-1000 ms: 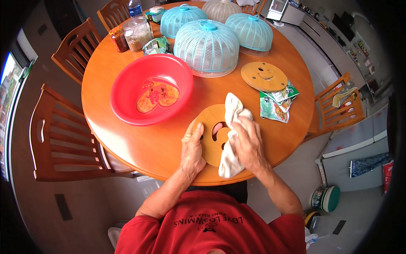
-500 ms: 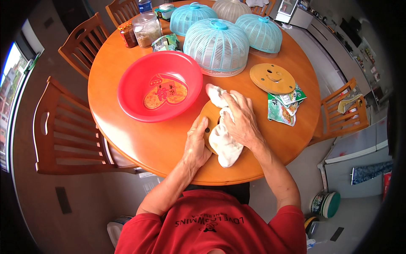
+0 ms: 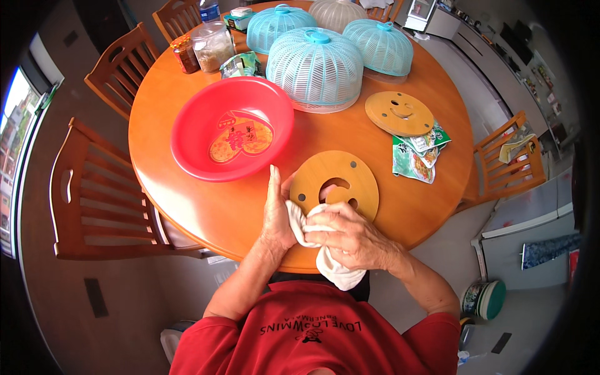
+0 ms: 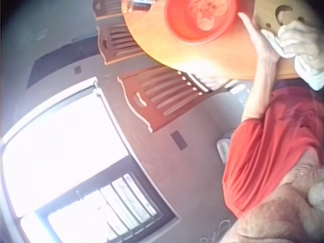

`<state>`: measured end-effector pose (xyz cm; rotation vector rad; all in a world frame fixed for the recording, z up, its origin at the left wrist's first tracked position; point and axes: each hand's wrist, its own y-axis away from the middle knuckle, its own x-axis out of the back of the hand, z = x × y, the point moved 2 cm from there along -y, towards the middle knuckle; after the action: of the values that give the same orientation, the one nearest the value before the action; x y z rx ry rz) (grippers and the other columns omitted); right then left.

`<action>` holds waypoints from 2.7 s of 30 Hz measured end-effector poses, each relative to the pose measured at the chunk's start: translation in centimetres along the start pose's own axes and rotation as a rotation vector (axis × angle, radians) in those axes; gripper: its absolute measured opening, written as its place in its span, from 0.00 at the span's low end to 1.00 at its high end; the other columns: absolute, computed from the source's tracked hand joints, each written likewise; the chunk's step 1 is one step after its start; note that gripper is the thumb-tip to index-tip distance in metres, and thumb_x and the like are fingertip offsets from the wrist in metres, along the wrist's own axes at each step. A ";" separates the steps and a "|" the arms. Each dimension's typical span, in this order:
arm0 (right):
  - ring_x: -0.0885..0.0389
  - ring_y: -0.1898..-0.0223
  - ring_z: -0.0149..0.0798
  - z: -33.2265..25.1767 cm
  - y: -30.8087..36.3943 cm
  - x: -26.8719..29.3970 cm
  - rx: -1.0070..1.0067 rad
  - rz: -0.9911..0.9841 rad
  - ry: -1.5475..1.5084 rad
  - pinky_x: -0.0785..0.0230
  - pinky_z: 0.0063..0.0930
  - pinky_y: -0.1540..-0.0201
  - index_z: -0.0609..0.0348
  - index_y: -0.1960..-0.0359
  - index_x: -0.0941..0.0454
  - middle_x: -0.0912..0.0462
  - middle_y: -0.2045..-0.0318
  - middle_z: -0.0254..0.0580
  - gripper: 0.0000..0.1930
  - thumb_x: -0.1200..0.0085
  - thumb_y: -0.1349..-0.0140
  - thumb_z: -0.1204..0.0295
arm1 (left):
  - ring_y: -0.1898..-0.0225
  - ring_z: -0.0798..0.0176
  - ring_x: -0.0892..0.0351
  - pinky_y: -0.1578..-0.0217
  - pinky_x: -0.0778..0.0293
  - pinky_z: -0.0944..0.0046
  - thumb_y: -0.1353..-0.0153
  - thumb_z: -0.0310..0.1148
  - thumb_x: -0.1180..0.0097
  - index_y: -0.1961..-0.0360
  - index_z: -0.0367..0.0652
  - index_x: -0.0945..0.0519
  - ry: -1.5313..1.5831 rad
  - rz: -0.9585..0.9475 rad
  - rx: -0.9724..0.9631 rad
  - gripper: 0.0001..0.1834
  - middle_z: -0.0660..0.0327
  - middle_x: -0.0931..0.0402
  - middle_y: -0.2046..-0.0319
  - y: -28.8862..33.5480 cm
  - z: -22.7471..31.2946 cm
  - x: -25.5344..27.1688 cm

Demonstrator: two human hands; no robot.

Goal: The person wipes a red plastic bowl with a white cloth, then wipes several round wooden smiley-face coasters one by one, placing each into the bowl. Finally, the person wipes several small green packets and places them into the bowl.

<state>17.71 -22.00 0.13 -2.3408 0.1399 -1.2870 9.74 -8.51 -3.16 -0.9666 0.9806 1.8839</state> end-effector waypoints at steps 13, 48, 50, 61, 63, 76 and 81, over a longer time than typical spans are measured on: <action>0.27 0.50 0.47 3.7 -5.4 1.1 -0.187 0.291 0.620 0.28 0.40 0.54 0.60 0.51 0.23 0.26 0.52 0.44 0.17 0.47 0.44 0.72 | 0.42 0.57 0.26 0.41 0.28 0.47 0.29 0.51 0.55 0.40 0.49 0.30 -0.160 0.043 -0.080 0.23 0.60 0.27 0.44 -0.9 -0.6 0.9; 0.23 0.62 0.34 9.7 2.9 5.6 -0.752 0.428 -0.316 0.29 0.29 0.58 0.67 0.50 0.23 0.22 0.63 0.41 0.17 0.43 0.36 0.67 | 0.50 0.61 0.21 0.52 0.19 0.58 0.34 0.30 0.44 0.40 0.42 0.30 -0.131 0.004 -0.145 0.21 0.58 0.25 0.47 0.4 -0.9 0.0; 0.23 0.66 0.25 6.7 2.4 6.6 -0.839 0.355 -0.663 0.30 0.20 0.61 0.71 0.50 0.25 0.19 0.68 0.34 0.20 0.39 0.39 0.68 | 0.51 0.62 0.21 0.54 0.18 0.59 0.34 0.31 0.44 0.41 0.41 0.29 -0.174 -0.007 -0.181 0.21 0.58 0.25 0.47 0.4 -1.0 0.3; 0.18 0.60 0.41 0.4 3.2 11.9 -0.453 0.756 0.110 0.24 0.33 0.59 0.70 0.52 0.24 0.19 0.59 0.48 0.21 0.38 0.51 0.81 | 0.46 0.63 0.26 0.50 0.25 0.62 0.34 0.28 0.45 0.37 0.42 0.34 -0.648 0.017 -0.567 0.25 0.55 0.28 0.44 0.7 0.3 -1.0; 0.19 0.58 0.48 -0.1 2.1 10.3 -0.260 0.648 0.559 0.25 0.39 0.57 0.68 0.54 0.23 0.21 0.57 0.51 0.22 0.39 0.54 0.81 | 0.44 0.59 0.26 0.49 0.25 0.56 0.31 0.41 0.47 0.36 0.43 0.34 -0.555 -0.126 -0.342 0.26 0.55 0.28 0.42 0.6 0.2 -2.2; 0.20 0.59 0.47 -0.6 0.7 4.4 -0.070 0.287 -0.030 0.24 0.35 0.59 0.62 0.56 0.21 0.23 0.59 0.45 0.22 0.34 0.57 0.81 | 0.47 0.52 0.23 0.47 0.24 0.50 0.29 0.34 0.57 0.34 0.46 0.38 -0.116 -0.142 -0.089 0.23 0.50 0.28 0.41 -2.4 -0.8 -0.2; 0.21 0.56 0.51 0.6 -1.6 4.7 -0.248 0.579 0.200 0.25 0.41 0.55 0.62 0.52 0.22 0.24 0.56 0.50 0.24 0.38 0.55 0.82 | 0.46 0.54 0.23 0.44 0.26 0.49 0.28 0.41 0.56 0.37 0.48 0.35 0.082 -0.005 0.058 0.21 0.54 0.24 0.47 -2.3 -1.6 -0.5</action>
<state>20.66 -21.84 4.21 -2.1120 1.0107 -1.2413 12.34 -9.16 -3.98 -1.0177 1.0741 1.8139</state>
